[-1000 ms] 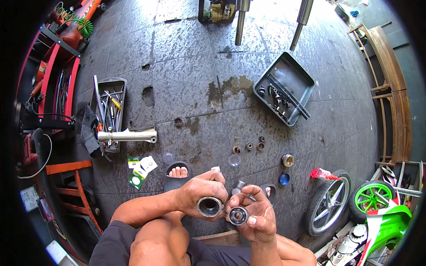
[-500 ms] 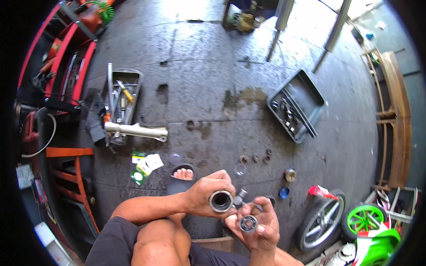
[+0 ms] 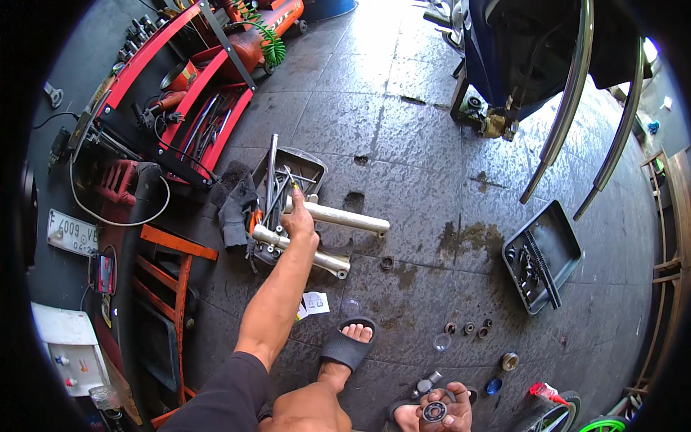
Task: Repairing and assembling motorcycle front fork components.
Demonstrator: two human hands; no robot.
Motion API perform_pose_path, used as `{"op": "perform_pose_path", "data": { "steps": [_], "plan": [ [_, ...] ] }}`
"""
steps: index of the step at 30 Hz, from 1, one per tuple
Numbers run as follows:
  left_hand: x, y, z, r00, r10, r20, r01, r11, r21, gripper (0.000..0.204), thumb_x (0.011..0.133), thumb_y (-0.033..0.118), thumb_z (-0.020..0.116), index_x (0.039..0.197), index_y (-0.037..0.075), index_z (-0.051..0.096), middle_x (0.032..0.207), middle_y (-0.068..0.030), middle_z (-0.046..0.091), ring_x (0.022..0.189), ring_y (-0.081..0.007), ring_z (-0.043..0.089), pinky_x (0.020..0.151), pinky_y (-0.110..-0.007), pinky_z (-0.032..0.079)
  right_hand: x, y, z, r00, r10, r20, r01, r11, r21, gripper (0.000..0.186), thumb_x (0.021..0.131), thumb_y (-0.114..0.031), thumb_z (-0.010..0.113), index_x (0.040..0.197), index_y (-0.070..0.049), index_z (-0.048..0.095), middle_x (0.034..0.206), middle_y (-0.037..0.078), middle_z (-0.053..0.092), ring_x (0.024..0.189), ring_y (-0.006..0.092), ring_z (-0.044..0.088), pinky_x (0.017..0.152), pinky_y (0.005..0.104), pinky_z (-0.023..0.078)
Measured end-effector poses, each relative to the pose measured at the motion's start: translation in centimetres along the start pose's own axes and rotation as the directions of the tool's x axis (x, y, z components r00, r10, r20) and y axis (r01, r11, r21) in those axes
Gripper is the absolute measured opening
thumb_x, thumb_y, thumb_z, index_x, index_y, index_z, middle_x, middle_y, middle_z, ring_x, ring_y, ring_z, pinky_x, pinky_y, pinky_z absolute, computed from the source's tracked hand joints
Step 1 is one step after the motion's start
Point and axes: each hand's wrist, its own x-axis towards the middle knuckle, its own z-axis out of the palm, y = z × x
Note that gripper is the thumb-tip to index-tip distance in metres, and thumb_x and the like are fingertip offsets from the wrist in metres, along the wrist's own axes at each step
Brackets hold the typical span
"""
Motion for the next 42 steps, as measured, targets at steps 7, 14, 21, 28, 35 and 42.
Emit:
{"op": "perform_pose_path", "data": {
  "steps": [7,14,21,28,35,42],
  "plan": [
    [4.3,0.6,-7.8,0.708,0.664,0.241,-0.598,0.382,0.705,0.063,0.086,0.041,0.083,0.127,-0.003,0.063,0.133,-0.0248,0.060,0.125,-0.0425,0.058,0.107,-0.051,0.046,0.7,0.8,1.1,1.000,0.014,0.003,-0.014,1.000,0.024,0.072,0.085,-0.013,0.080,0.149,-0.001,0.047,0.129,0.020,0.064,0.118,0.0346,0.063,0.100,0.0446,0.055],
    [6.8,-0.1,-14.1,0.983,0.162,0.083,-0.174,0.710,0.683,0.075,0.085,0.046,0.086,0.122,-0.015,0.064,0.111,-0.0278,0.074,0.101,-0.0380,0.075,0.092,-0.047,0.056,1.2,1.1,0.4,0.993,-0.058,-0.106,0.059,0.998,0.000,0.067,0.076,-0.008,0.075,0.139,-0.003,0.052,0.114,0.022,0.067,0.095,0.0350,0.068,0.083,0.0453,0.063],
    [-6.3,2.2,-11.1,0.723,0.464,0.512,-0.338,0.884,-0.323,0.044,0.087,0.019,0.083,0.116,0.005,0.053,0.102,-0.0134,0.071,0.088,-0.0223,0.072,0.082,-0.040,0.059,3.7,-0.3,3.7,0.955,-0.294,-0.028,0.272,0.914,-0.300,0.068,0.080,0.007,0.075,0.140,-0.003,0.046,0.120,0.019,0.065,0.109,0.0223,0.067,0.097,0.0349,0.057],
    [-23.2,3.3,-11.5,0.005,0.400,0.916,-0.463,0.813,-0.352,0.059,0.073,0.008,0.088,0.120,0.007,0.052,0.104,-0.0151,0.065,0.094,-0.0371,0.069,0.083,-0.044,0.057,7.7,-0.7,8.6,0.831,-0.440,0.341,0.450,0.170,-0.877,0.067,0.079,0.008,0.074,0.139,-0.005,0.049,0.123,0.014,0.065,0.105,0.0198,0.069,0.089,0.0335,0.058],
    [-26.6,0.7,-12.6,-0.086,0.285,0.955,-0.353,0.887,-0.297,0.055,0.076,0.007,0.085,0.119,0.005,0.051,0.103,-0.0180,0.063,0.096,-0.0418,0.066,0.081,-0.048,0.055,9.7,-0.7,8.9,0.870,-0.310,0.383,0.308,-0.265,-0.914,0.069,0.074,0.005,0.076,0.138,-0.001,0.051,0.109,0.017,0.066,0.096,0.0317,0.067,0.083,0.0401,0.059],
    [-27.3,0.5,-12.5,-0.212,0.346,0.914,-0.348,0.847,-0.402,0.055,0.072,0.005,0.083,0.117,0.005,0.052,0.102,-0.0178,0.062,0.097,-0.0421,0.063,0.084,-0.049,0.052,8.7,-1.1,9.4,0.906,-0.232,0.354,0.233,-0.424,-0.875,0.071,0.074,0.002,0.078,0.140,-0.002,0.051,0.112,0.018,0.067,0.099,0.0315,0.067,0.087,0.0414,0.057]
  ]
}}
